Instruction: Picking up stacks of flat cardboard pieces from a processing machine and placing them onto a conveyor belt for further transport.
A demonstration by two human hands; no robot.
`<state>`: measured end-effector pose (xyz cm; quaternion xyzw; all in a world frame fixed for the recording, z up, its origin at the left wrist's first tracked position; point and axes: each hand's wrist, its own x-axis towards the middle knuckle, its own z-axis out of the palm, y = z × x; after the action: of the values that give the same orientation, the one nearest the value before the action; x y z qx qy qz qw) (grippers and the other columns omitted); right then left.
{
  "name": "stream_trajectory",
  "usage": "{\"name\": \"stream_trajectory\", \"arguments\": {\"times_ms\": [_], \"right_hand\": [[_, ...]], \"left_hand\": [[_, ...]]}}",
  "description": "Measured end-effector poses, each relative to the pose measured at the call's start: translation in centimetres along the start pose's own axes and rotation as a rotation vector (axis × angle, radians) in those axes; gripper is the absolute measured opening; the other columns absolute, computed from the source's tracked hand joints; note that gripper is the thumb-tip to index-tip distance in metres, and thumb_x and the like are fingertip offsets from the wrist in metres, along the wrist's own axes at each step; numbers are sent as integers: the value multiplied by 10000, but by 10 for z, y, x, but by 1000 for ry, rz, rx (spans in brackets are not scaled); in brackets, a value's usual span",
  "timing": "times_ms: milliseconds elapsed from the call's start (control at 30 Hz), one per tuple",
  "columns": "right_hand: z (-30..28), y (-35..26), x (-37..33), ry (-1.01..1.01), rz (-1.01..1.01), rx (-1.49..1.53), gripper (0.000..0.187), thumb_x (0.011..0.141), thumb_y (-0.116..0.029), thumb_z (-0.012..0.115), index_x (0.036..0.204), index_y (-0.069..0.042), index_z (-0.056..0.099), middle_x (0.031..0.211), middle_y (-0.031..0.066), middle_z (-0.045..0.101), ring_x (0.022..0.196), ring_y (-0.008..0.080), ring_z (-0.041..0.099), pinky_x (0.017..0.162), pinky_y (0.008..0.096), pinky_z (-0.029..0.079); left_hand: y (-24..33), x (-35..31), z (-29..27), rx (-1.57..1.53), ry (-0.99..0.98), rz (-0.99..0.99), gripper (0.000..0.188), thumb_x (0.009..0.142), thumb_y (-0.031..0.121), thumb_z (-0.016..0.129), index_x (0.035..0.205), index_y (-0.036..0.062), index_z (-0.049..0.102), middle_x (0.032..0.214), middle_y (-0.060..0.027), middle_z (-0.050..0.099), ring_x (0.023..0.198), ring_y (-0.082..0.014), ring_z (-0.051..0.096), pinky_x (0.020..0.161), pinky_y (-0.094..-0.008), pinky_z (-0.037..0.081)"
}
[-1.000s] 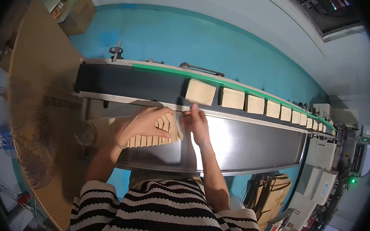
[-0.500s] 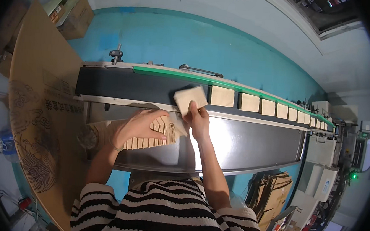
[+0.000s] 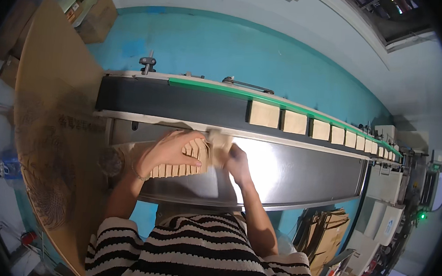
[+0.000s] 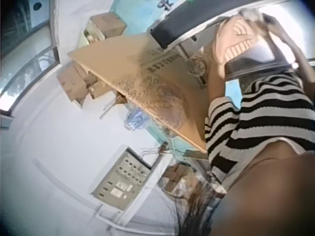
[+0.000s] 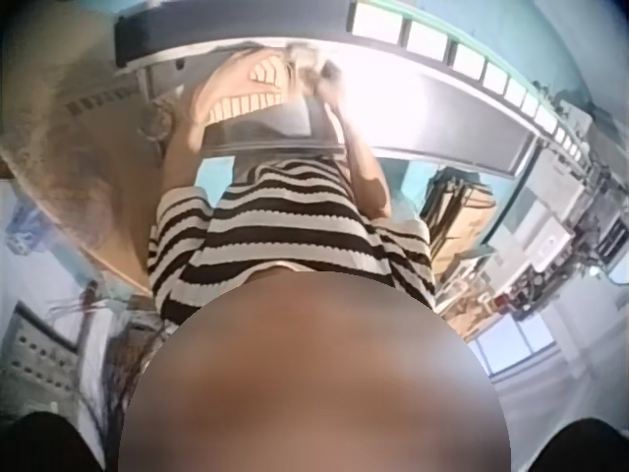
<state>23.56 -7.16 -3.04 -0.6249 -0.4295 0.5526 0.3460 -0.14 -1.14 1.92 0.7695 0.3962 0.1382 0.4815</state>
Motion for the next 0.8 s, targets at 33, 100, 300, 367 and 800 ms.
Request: {"name": "stream_trajectory", "arguments": {"times_ms": [33,100,300,367,800], "right_hand": [[8,-20,14,90,62,185,355,977,-301,629,1117,26,619,880,52,652,734,101,579,661,277,488],[5,-15,45,189,87,382,392,982,-342,624,1124,22,597,903,65,649,770,115,601,694,264,495],[38,-32,-14,229,-351,-507,582,881,-396,722,1217,43,538,1085,204,603,980,337,597,834,431,481],[30,-61,-20,426,-484,-596,514,884,-267,709,1250,44,526,1256,226,548,1130,380,525,930,481,419],[48,-30,-22,138,-269,-407,526,938,-464,627,994,58,653,810,261,663,726,354,681,662,408,532]], "left_hand": [[-2,-2,-3,0,3,-9,659,705,378,843,1237,90,581,1170,-206,645,1096,-393,617,939,-434,491],[2,6,-7,-34,-41,-11,630,720,336,846,1230,87,574,1193,-176,640,1097,-372,619,912,-413,501],[-10,2,4,-40,-27,-14,656,694,369,847,1225,95,575,1171,-185,640,1089,-396,609,916,-448,489],[-10,2,7,-1,4,21,651,692,364,848,1215,85,578,1165,-186,641,1085,-393,611,909,-446,491],[-5,-11,-9,111,-3,69,912,674,387,878,1427,91,458,1337,-217,572,1210,-405,567,999,-429,466]]}}
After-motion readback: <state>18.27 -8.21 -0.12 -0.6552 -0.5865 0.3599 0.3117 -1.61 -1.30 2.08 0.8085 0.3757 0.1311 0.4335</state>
